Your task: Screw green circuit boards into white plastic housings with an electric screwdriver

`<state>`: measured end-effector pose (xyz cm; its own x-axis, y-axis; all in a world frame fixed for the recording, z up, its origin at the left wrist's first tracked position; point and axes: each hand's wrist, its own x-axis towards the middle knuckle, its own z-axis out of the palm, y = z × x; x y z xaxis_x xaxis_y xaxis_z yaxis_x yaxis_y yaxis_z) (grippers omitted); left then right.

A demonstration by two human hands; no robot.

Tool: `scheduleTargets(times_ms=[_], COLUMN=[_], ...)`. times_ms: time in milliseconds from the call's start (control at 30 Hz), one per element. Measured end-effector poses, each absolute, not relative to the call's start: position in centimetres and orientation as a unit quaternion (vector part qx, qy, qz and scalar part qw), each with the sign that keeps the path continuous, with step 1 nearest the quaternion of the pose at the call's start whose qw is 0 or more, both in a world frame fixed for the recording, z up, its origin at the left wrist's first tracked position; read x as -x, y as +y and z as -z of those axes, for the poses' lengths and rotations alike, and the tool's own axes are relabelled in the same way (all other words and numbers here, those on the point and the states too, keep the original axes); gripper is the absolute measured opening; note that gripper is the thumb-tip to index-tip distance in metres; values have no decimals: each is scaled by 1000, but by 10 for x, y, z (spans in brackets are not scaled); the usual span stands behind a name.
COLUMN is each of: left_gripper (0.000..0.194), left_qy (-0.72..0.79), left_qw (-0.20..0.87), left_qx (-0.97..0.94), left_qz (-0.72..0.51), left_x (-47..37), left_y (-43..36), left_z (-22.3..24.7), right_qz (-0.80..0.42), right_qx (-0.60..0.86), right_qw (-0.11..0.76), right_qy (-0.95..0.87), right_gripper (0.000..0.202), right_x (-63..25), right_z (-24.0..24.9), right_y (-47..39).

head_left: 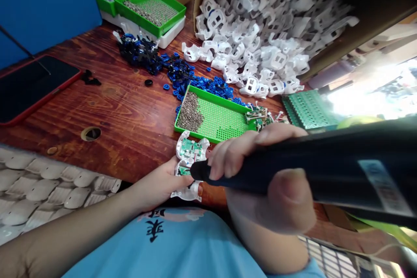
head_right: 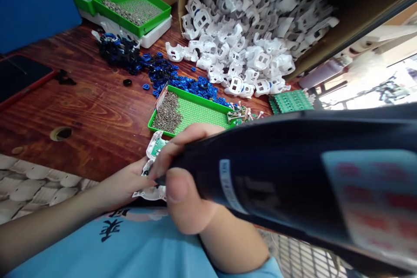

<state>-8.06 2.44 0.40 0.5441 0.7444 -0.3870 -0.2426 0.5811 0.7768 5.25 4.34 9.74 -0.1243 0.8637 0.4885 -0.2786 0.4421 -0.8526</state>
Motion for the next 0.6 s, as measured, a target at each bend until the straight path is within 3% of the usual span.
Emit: scheduleTargets(times_ms=[600], left_gripper=[61], left_qy=[363], left_qw=[803], left_qx=[-347], left_qz=[-320], left_x=[79], left_y=[22], left_z=[-3], right_qz=[-467], right_qx=[271], right_qw=[602], right_qy=[-588], right_gripper=[19], right_x=[-43], right_z=[-72], right_y=[45])
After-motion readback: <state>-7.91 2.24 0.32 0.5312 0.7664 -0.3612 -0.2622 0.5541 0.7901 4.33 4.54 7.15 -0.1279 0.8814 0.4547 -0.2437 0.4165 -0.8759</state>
